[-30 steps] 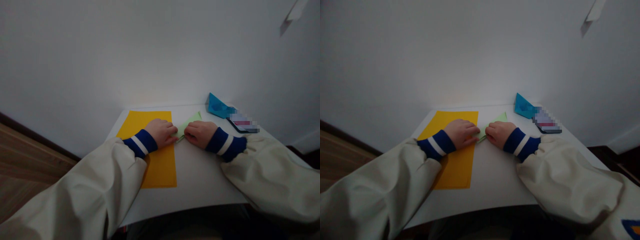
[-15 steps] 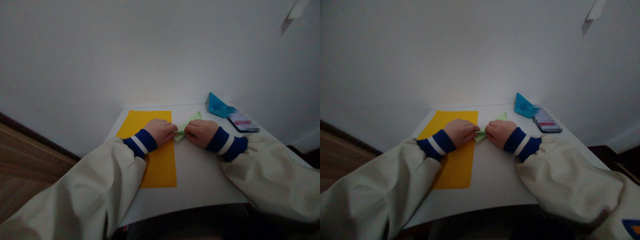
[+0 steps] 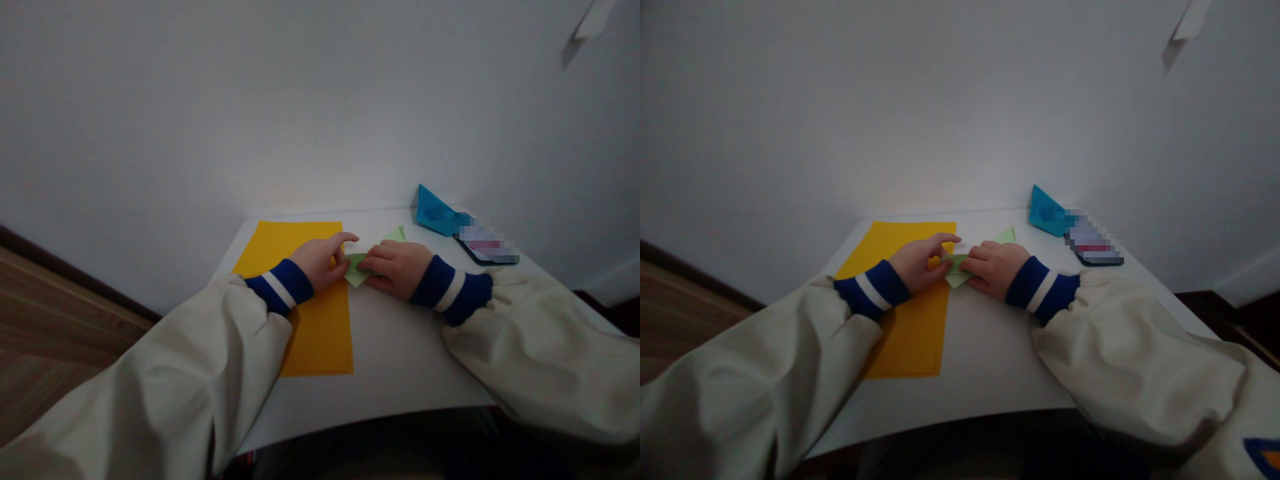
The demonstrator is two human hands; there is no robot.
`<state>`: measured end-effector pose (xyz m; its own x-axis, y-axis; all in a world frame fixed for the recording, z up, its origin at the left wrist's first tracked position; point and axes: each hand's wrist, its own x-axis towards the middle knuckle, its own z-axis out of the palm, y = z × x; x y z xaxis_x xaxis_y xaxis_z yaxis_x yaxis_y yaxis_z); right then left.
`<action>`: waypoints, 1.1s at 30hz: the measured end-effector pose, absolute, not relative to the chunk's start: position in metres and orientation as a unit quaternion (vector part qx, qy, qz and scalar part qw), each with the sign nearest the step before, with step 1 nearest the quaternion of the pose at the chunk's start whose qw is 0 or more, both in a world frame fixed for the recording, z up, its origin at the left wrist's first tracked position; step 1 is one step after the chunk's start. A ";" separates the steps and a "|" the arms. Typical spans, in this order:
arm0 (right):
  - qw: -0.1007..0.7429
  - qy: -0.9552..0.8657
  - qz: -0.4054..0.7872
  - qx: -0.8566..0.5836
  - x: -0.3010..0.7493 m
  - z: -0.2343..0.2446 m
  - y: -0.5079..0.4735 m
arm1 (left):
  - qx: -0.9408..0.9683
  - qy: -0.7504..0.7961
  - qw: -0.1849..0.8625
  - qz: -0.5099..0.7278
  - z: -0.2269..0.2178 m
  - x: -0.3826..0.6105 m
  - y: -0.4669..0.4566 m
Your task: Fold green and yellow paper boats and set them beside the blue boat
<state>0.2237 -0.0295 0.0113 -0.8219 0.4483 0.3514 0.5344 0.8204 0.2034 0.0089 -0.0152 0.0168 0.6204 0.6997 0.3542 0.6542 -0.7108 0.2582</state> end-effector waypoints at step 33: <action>0.163 -0.912 -0.027 -0.375 0.217 0.012 -0.031 | 0.928 0.322 0.069 0.175 0.011 0.012 -0.008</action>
